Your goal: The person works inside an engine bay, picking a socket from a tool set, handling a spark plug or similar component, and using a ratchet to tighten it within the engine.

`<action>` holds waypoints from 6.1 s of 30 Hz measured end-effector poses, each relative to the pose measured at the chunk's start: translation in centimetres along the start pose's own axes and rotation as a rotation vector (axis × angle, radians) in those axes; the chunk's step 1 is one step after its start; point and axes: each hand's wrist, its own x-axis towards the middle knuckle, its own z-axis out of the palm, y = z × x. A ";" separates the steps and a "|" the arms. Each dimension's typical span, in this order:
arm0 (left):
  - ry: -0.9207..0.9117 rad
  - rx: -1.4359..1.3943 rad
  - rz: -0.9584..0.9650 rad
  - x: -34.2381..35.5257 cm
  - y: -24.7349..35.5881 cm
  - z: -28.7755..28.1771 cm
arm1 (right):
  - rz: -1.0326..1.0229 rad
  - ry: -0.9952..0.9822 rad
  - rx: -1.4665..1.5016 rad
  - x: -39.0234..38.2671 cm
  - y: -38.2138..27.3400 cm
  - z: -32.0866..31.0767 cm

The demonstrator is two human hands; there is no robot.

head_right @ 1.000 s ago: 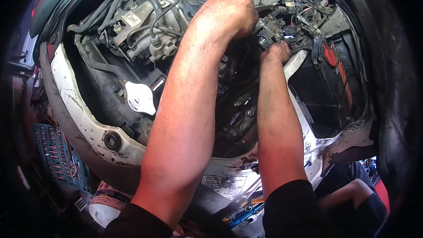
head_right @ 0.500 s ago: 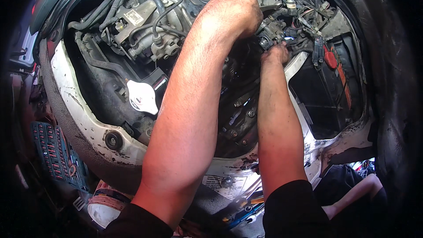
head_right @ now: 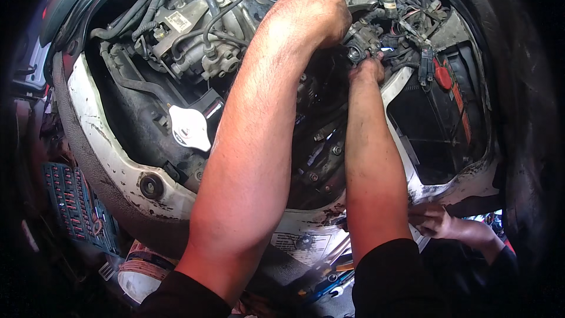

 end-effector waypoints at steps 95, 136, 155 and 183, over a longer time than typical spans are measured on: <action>0.291 0.052 0.078 8.0 -2.8 7.2 | 0.307 -2.313 -0.754 -51.0 -4.9 -3.5; 0.163 0.070 0.080 2.3 -1.8 20.3 | 0.276 -0.487 -0.747 -5.1 -10.1 4.6; 0.234 0.003 -0.076 12.3 4.3 26.3 | 0.177 -0.663 -0.878 -2.2 -11.3 3.7; 0.061 -0.105 -0.101 5.1 -1.6 23.5 | 0.291 -0.472 -0.631 -6.6 -9.9 4.6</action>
